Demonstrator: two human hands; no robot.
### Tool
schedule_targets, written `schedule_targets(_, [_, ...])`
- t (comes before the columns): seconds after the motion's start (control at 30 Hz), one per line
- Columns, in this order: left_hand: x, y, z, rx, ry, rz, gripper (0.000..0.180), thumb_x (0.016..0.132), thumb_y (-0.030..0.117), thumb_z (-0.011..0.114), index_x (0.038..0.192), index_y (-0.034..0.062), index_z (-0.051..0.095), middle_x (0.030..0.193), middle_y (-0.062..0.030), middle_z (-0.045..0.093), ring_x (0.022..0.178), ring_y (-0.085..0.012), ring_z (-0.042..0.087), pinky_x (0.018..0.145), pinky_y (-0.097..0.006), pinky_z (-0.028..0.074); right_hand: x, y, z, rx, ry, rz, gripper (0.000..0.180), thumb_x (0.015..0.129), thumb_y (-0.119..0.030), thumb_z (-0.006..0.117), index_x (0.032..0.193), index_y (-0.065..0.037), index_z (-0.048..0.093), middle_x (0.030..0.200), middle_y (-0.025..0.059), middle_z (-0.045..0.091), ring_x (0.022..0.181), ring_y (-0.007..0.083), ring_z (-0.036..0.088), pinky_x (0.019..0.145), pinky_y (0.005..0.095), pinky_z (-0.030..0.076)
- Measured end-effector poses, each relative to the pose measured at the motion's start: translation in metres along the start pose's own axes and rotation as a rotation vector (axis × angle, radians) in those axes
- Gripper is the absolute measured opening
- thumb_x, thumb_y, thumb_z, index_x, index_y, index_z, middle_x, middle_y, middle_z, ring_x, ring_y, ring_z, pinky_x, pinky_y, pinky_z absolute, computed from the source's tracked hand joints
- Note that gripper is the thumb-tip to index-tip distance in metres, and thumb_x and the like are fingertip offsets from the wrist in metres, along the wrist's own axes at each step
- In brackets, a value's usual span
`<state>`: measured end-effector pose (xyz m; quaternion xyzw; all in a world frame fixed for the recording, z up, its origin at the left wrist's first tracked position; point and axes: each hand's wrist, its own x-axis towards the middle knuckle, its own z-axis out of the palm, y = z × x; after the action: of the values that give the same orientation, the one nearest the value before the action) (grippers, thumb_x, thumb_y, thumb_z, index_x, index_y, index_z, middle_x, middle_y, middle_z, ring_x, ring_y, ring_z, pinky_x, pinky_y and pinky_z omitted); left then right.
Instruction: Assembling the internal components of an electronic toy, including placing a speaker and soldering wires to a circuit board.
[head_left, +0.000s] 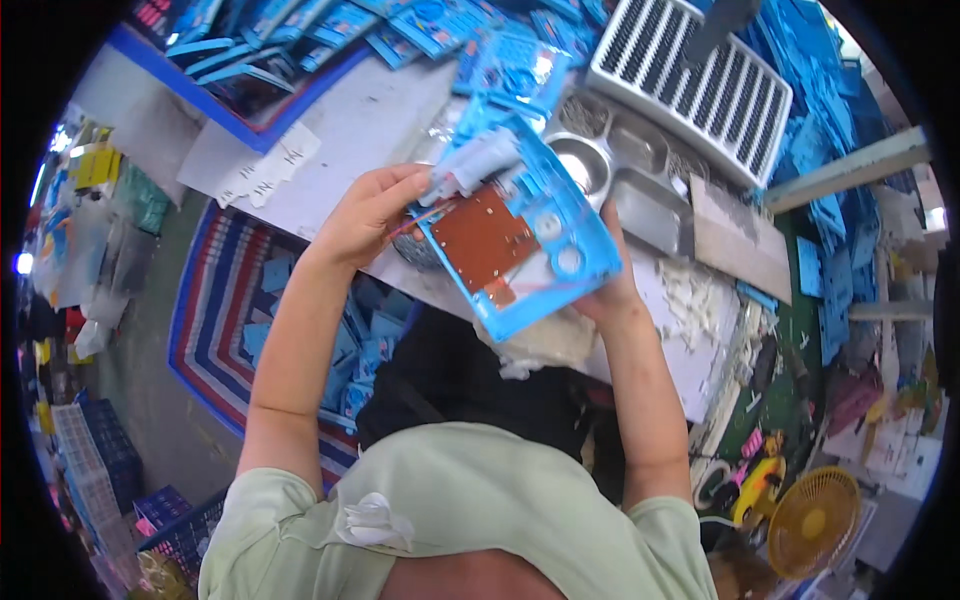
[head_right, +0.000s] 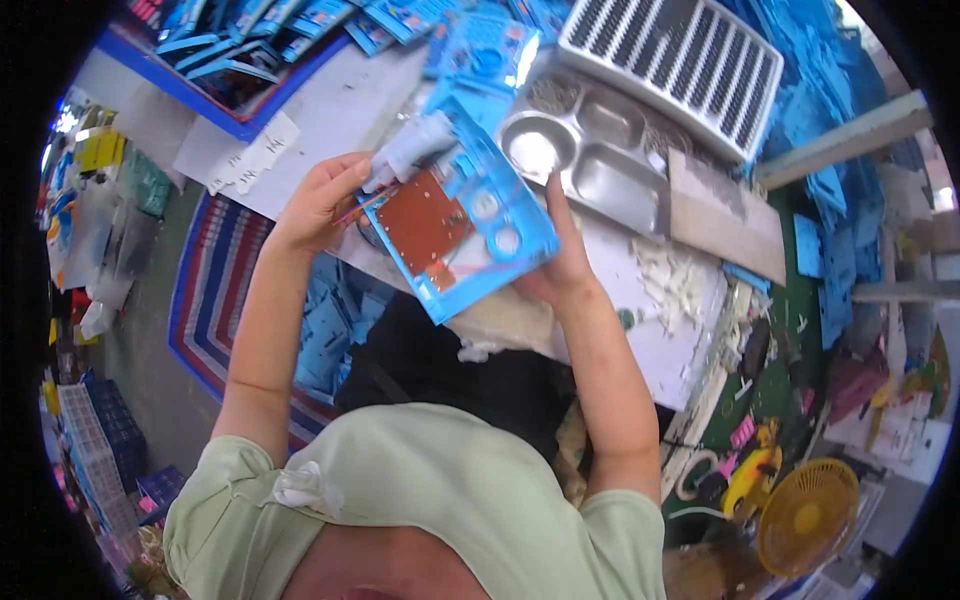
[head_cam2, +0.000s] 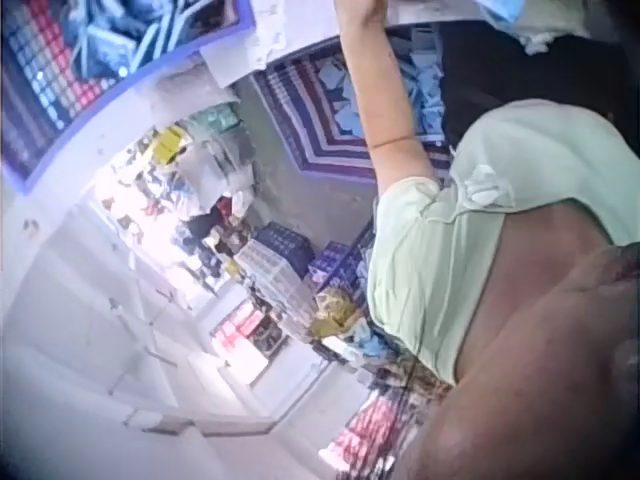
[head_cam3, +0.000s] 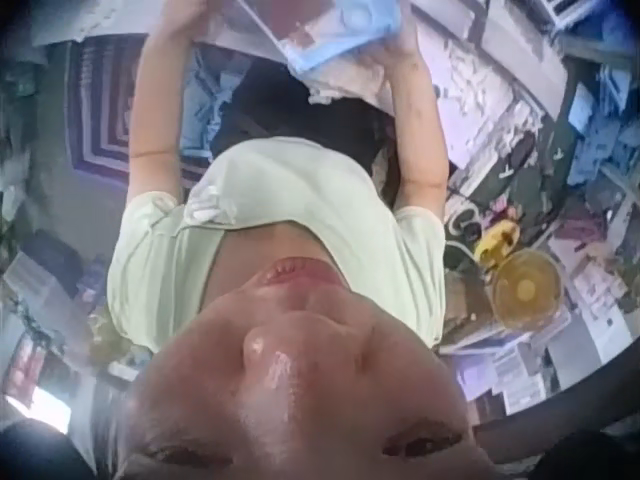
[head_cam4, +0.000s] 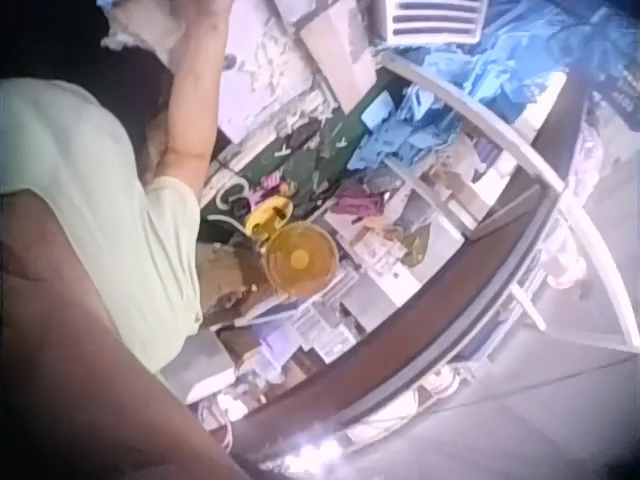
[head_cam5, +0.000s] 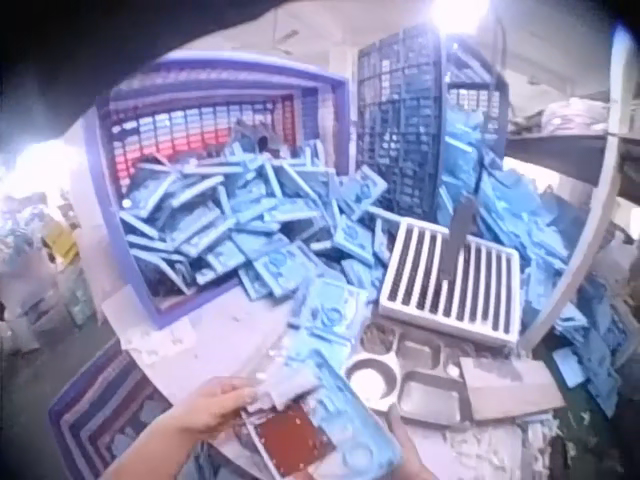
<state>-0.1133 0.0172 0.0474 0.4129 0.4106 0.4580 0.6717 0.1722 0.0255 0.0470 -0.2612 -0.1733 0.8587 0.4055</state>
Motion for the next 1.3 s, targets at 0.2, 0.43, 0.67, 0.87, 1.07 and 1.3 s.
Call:
schedule_targets(0.2, [0.041, -0.030, 0.031, 0.381, -0.109, 0.030, 0.038, 0.102, 0.029, 0.064, 0.123, -0.0018, 0.068, 0.107, -0.0048, 0.072, 0.095, -0.0087, 0.064, 0.083, -0.027, 0.052, -0.033, -0.011, -0.051, -0.722, 0.062, -0.162, 0.046, 0.106, -0.036, 0.056, 0.135, -0.001, 0.060, 0.123, 0.0093, 0.069, 0.105, 0.0184, 0.067, 0.091, 0.0319, 0.054])
schedule_targets(0.43, [0.074, -0.060, 0.069, 0.980, 0.066, 0.398, 0.032, 0.095, 0.022, 0.069, 0.120, 0.0018, 0.069, 0.112, -0.0133, 0.068, 0.105, -0.0239, 0.065, 0.084, -0.033, 0.054, -0.056, 0.017, -0.065, -1.650, 0.586, -0.657, 0.038, 0.098, -0.022, 0.066, 0.125, 0.004, 0.062, 0.083, 0.0181, 0.069, 0.073, 0.0312, 0.068, 0.070, 0.0379, 0.051])
schedule_targets(0.67, [-0.009, -0.074, 0.102, 1.168, -0.161, 0.727, 0.040, 0.081, 0.021, 0.078, 0.118, 0.0094, 0.068, 0.114, -0.0069, 0.064, 0.113, -0.0289, 0.059, 0.094, -0.041, 0.045, -0.058, 0.035, -0.081, -1.459, 0.682, -0.698, 0.037, 0.092, -0.017, 0.073, 0.124, -0.002, 0.062, 0.060, 0.0035, 0.053, 0.050, 0.0132, 0.050, 0.050, 0.0310, 0.041])
schedule_targets(0.87, [-0.008, -0.099, 0.091, 1.155, -0.271, 0.735, 0.046, 0.073, 0.034, 0.083, 0.110, 0.0112, 0.070, 0.107, -0.0045, 0.064, 0.106, -0.0266, 0.060, 0.093, -0.044, 0.041, -0.046, 0.024, -0.083, -1.504, 0.648, -0.634, 0.034, 0.093, -0.018, 0.072, 0.122, -0.003, 0.061, 0.060, 0.0033, 0.052, 0.050, 0.0130, 0.050, 0.050, 0.0305, 0.041])
schedule_targets(1.07, [-0.023, -0.093, 0.078, 1.231, -0.388, 0.767, 0.035, 0.074, 0.024, 0.084, 0.103, 0.0108, 0.069, 0.110, -0.0043, 0.064, 0.106, -0.0285, 0.060, 0.090, -0.044, 0.045, -0.052, 0.029, -0.077, -1.635, 0.637, -0.603, 0.023, 0.093, -0.019, 0.072, 0.111, -0.006, 0.065, 0.064, 0.0080, 0.061, 0.056, 0.0201, 0.062, 0.054, 0.0327, 0.047])
schedule_targets(1.3, [-0.008, -0.104, 0.074, 1.108, -0.424, 0.792, 0.029, 0.073, 0.018, 0.084, 0.095, 0.0112, 0.066, 0.112, -0.0049, 0.064, 0.108, -0.0303, 0.059, 0.092, -0.045, 0.045, -0.055, 0.020, -0.085, -1.613, 0.562, -0.618, 0.009, 0.095, -0.014, 0.070, 0.098, -0.006, 0.070, 0.068, 0.0093, 0.064, 0.057, 0.0216, 0.062, 0.054, 0.0327, 0.047])
